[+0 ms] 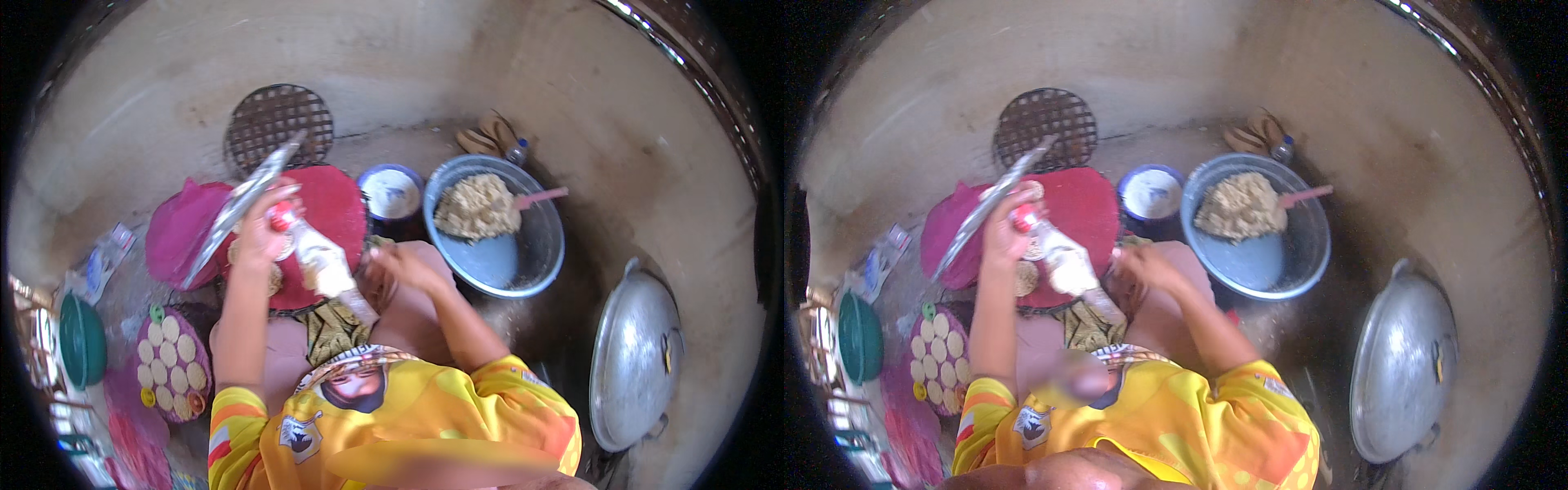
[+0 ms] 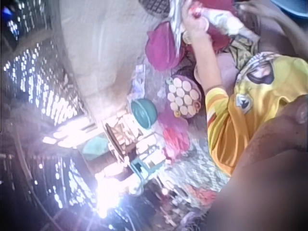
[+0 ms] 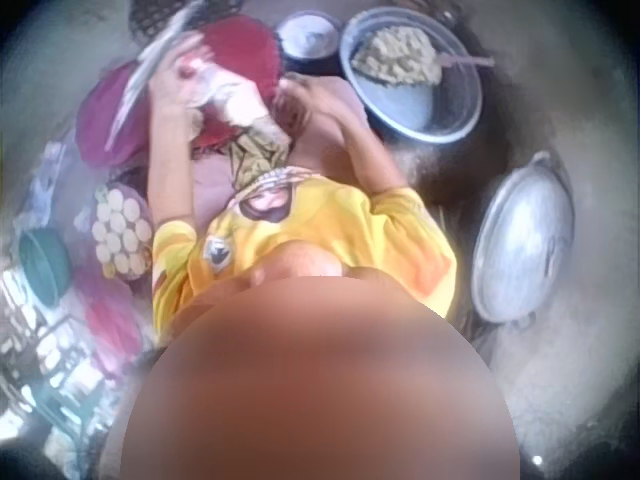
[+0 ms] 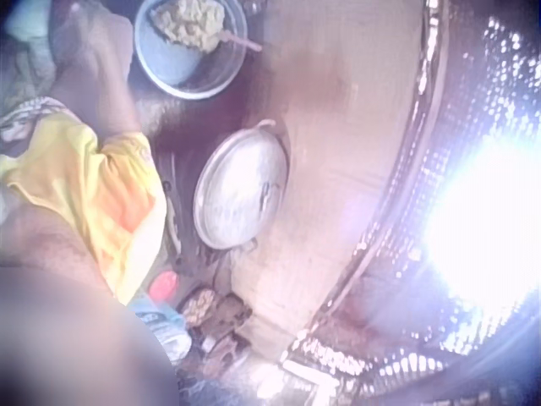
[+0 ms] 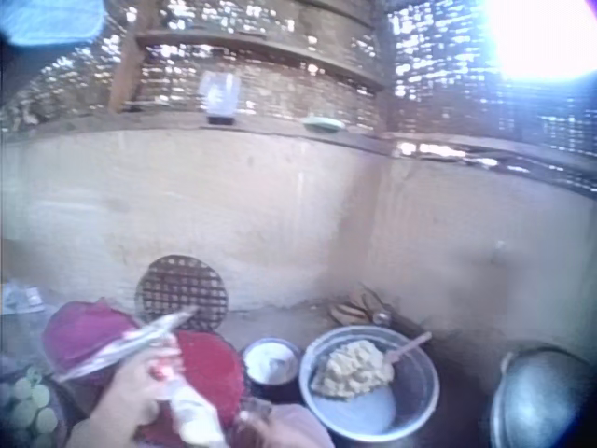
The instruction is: The person scoops dough from a metal bowl, places it into a handheld press, and presses it onto a mat to form round snacks. They repeat this process, arranging the finished snacks on a purple mat.
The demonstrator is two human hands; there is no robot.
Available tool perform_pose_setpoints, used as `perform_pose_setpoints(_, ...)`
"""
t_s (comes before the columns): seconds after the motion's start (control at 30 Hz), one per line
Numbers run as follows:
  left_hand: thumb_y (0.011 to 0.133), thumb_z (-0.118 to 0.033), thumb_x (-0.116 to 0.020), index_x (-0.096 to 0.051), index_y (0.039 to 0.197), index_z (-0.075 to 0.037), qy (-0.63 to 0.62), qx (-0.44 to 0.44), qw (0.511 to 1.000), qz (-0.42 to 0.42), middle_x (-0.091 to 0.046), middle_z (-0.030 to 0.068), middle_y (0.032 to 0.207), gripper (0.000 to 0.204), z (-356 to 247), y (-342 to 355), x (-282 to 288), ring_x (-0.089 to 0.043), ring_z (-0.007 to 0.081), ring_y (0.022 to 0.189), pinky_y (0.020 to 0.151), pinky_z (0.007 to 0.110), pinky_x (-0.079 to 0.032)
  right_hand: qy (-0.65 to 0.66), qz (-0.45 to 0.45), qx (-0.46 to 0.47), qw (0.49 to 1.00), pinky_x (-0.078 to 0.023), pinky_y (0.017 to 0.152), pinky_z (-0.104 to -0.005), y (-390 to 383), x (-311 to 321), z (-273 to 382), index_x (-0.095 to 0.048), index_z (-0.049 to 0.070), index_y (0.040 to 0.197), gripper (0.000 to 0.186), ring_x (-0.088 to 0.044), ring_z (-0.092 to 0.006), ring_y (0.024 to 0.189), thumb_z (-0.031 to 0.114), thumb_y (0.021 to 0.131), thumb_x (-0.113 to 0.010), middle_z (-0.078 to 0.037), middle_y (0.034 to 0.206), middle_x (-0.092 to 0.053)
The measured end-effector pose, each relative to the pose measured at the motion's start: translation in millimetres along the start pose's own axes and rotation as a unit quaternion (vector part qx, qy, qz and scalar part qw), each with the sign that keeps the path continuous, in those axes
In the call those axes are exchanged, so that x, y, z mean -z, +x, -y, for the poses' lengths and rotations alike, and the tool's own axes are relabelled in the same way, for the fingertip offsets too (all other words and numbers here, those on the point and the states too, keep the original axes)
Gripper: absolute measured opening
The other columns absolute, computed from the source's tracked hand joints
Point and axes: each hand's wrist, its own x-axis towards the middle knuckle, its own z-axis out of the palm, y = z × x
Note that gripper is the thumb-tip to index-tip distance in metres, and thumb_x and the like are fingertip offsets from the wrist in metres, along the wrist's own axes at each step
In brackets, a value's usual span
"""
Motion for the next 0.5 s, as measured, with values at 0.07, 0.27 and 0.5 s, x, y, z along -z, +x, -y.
perform_pose_setpoints(0.07, 0.072, -0.011, -0.061, -0.054, 0.091, 0.000, 0.015, -0.041, 0.999, 0.011, -0.055, 0.0077, 0.079, 0.023, -20, -19, 8, -0.054, 0.0173, 0.068, 0.061, 0.031, -0.045, -0.249, -0.210, 0.049, 0.944, -0.045, 0.067, -0.0354, 0, 48, -6, -0.064, 0.008, 0.089, 0.030, -0.060, -0.0259, 0.072, 0.034, 0.082, -0.053, -0.014, 0.079, -0.062)
perform_pose_setpoints(0.27, 0.069, -0.031, -0.065, -0.047, 0.093, -0.002, 0.108, -0.117, 0.982, 0.097, -0.041, 0.0056, 0.088, 0.041, -89, -94, 44, -0.043, 0.0154, 0.076, 0.068, 0.029, -0.034, -0.677, -0.225, -0.136, 0.687, -0.048, 0.062, -0.0362, 7, 187, -45, -0.067, 0.015, 0.078, 0.015, -0.062, -0.0247, 0.075, 0.018, 0.075, -0.053, -0.010, 0.078, -0.064)
perform_pose_setpoints(0.5, 0.064, -0.012, -0.070, -0.050, 0.100, -0.001, 0.311, -0.249, 0.917, -0.006, -0.047, 0.0083, 0.094, 0.042, -107, -138, 81, -0.047, 0.0165, 0.080, 0.071, 0.026, -0.038, -0.756, -0.027, -0.353, 0.550, -0.049, 0.056, -0.0355, 17, 213, -76, -0.067, 0.011, 0.087, 0.020, -0.063, -0.0233, 0.079, 0.015, 0.075, -0.051, -0.009, 0.087, -0.065)
